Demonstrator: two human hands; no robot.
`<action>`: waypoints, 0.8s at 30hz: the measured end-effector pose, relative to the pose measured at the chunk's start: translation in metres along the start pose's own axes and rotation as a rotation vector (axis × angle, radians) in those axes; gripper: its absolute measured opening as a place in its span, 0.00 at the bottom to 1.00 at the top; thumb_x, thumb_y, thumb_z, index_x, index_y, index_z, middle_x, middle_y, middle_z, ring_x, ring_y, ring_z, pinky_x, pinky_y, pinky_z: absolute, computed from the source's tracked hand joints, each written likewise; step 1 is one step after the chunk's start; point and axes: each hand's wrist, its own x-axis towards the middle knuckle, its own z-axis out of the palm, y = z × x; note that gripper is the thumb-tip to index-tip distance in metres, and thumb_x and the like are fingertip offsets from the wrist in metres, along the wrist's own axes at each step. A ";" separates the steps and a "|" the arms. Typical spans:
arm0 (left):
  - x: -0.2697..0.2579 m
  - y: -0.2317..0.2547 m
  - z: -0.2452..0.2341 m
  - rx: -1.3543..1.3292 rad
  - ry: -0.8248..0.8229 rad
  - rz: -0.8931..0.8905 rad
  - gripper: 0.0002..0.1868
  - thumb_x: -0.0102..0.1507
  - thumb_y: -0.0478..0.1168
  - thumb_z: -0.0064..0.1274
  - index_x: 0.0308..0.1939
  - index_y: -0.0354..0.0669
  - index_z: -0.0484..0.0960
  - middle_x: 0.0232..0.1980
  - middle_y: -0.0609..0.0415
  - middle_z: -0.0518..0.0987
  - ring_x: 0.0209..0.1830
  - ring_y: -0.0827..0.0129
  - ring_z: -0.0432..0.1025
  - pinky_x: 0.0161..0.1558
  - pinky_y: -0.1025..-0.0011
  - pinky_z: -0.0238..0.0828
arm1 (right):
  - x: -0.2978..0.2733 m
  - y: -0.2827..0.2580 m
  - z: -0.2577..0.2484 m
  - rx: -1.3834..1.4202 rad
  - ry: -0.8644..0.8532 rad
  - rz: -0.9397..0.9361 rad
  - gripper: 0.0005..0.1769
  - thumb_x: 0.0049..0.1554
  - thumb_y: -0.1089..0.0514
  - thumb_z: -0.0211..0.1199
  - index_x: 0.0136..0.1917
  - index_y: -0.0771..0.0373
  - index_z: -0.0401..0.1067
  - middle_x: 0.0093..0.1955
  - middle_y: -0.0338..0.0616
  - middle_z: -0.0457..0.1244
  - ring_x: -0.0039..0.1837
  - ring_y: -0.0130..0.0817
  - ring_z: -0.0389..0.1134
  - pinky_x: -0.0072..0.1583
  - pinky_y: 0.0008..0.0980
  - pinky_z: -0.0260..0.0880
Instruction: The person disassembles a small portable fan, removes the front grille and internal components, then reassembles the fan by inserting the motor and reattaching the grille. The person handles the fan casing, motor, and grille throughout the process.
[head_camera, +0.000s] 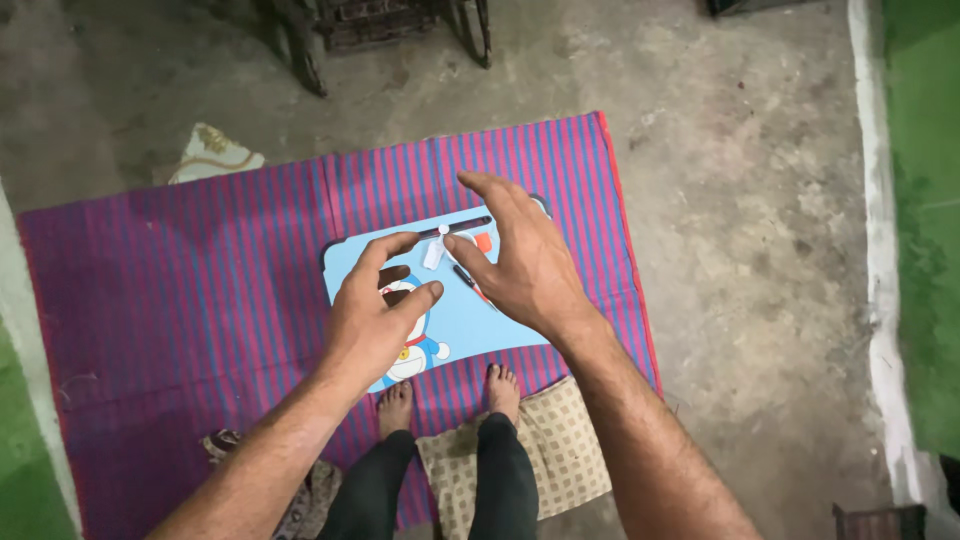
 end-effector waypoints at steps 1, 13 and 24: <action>0.004 -0.002 0.005 -0.013 0.007 0.000 0.31 0.58 0.37 0.63 0.65 0.45 0.72 0.68 0.53 0.75 0.64 0.64 0.72 0.55 0.67 0.76 | 0.002 0.006 0.001 0.005 -0.010 0.003 0.35 0.58 0.52 0.69 0.74 0.62 0.62 0.71 0.54 0.62 0.73 0.53 0.62 0.69 0.48 0.63; 0.043 -0.037 0.046 -0.037 0.086 0.013 0.32 0.58 0.37 0.62 0.65 0.43 0.71 0.67 0.53 0.75 0.63 0.62 0.73 0.54 0.65 0.78 | 0.019 0.069 0.023 0.034 -0.090 -0.027 0.34 0.58 0.51 0.68 0.73 0.61 0.62 0.72 0.53 0.62 0.74 0.53 0.62 0.70 0.49 0.62; 0.071 -0.102 0.078 0.016 0.082 0.034 0.32 0.59 0.40 0.63 0.66 0.45 0.71 0.66 0.53 0.76 0.65 0.62 0.72 0.56 0.64 0.75 | 0.012 0.130 0.081 -0.044 -0.088 -0.062 0.35 0.58 0.50 0.69 0.74 0.61 0.63 0.72 0.56 0.61 0.73 0.56 0.61 0.70 0.51 0.61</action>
